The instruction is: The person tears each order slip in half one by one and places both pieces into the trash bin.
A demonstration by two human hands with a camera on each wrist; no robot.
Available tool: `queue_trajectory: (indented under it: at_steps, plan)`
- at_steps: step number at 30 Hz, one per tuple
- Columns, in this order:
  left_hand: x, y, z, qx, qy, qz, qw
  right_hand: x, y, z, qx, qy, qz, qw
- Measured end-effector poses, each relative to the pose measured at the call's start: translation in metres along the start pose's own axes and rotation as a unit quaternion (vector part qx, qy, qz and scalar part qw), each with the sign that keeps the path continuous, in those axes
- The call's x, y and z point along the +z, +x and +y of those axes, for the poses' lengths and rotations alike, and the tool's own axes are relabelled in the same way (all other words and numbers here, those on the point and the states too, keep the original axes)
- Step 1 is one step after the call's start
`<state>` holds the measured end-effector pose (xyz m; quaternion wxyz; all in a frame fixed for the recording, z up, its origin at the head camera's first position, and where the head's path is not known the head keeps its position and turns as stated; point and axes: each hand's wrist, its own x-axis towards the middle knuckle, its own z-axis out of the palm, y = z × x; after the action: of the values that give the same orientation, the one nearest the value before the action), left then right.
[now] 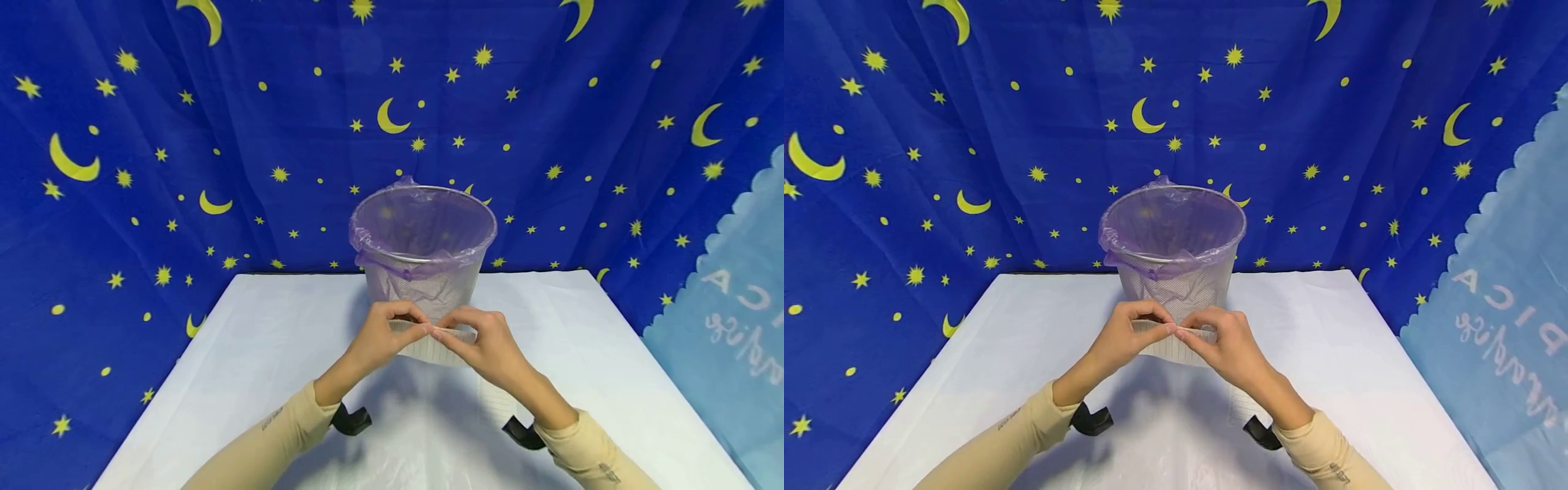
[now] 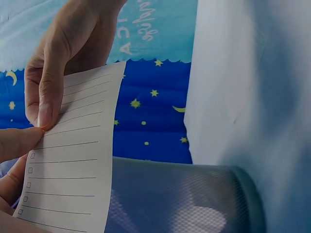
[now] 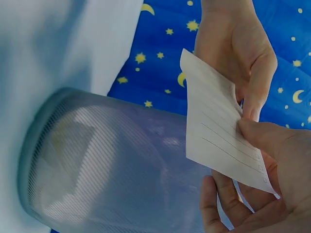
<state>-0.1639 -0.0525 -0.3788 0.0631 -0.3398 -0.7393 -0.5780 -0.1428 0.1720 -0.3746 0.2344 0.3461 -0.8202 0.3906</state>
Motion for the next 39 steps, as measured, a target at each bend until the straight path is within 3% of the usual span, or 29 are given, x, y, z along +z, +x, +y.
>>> queue_trajectory:
  at_steps: [18, 39]
  plan:
    - [-0.014, 0.021, 0.031, 0.043, 0.029, -0.011, 0.9986, -0.029, 0.029, -0.020, -0.047, -0.019, 0.008, 0.9987]
    - [-0.029, 0.047, 0.067, 0.065, 0.030, -0.016, 0.9973, -0.057, 0.059, -0.040, -0.086, -0.043, 0.013, 0.9953]
